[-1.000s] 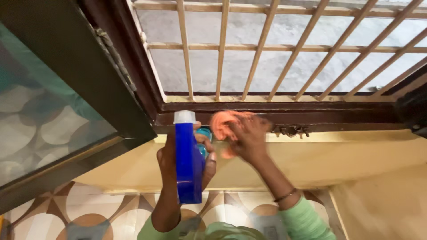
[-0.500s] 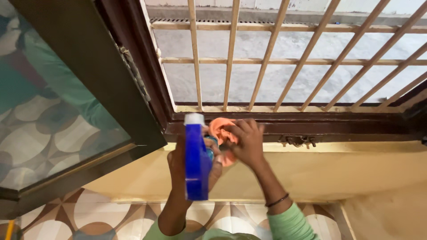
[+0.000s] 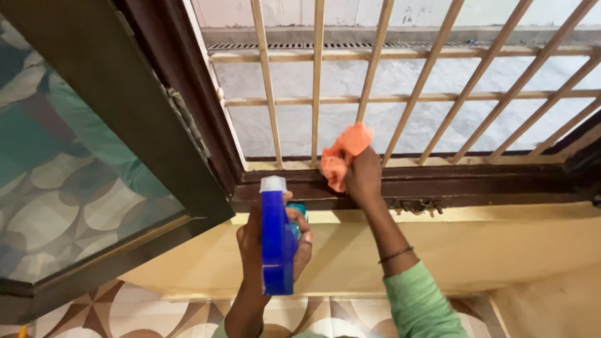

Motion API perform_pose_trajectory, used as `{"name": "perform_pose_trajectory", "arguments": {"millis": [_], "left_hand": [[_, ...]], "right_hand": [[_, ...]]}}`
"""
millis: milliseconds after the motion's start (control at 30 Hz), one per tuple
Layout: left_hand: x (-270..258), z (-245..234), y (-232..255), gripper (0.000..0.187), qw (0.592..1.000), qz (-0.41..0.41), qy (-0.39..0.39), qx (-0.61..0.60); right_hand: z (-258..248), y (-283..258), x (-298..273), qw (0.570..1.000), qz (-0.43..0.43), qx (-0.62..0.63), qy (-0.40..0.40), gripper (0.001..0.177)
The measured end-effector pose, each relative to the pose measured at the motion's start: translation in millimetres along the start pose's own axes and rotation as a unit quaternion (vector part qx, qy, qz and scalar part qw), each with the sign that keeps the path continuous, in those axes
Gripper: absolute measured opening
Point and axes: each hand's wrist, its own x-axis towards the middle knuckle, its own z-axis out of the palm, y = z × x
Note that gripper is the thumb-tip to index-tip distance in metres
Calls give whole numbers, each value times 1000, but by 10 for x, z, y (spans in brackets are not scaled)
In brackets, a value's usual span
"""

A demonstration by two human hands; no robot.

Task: The person cleans a window and its metal security bars using a spray bottle and a cloth. They spray the cleaning solution onto the glass and the bars, then wipe the surfaces with the cloth. The person alternates between cleaning the glass pane and the metal frame throughout the clip.

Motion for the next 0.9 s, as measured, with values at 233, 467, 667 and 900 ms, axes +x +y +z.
{"name": "perform_pose_trajectory", "arguments": {"millis": [233,467,667,900], "left_hand": [[-24,67,-34,60,998,-59,19,-24],[8,102,-98,51,956,-154,41,-247],[-9,39,15,56,999,26,20,37],[10,67,28,59,1000,10,21,9]], "right_hand": [[145,35,454,989,118,70,57,17],[171,315,-82,980,-38,-193,-11,30],[76,24,405,979,120,154,59,21],[112,229,181,996,60,-56,-21,22]]}}
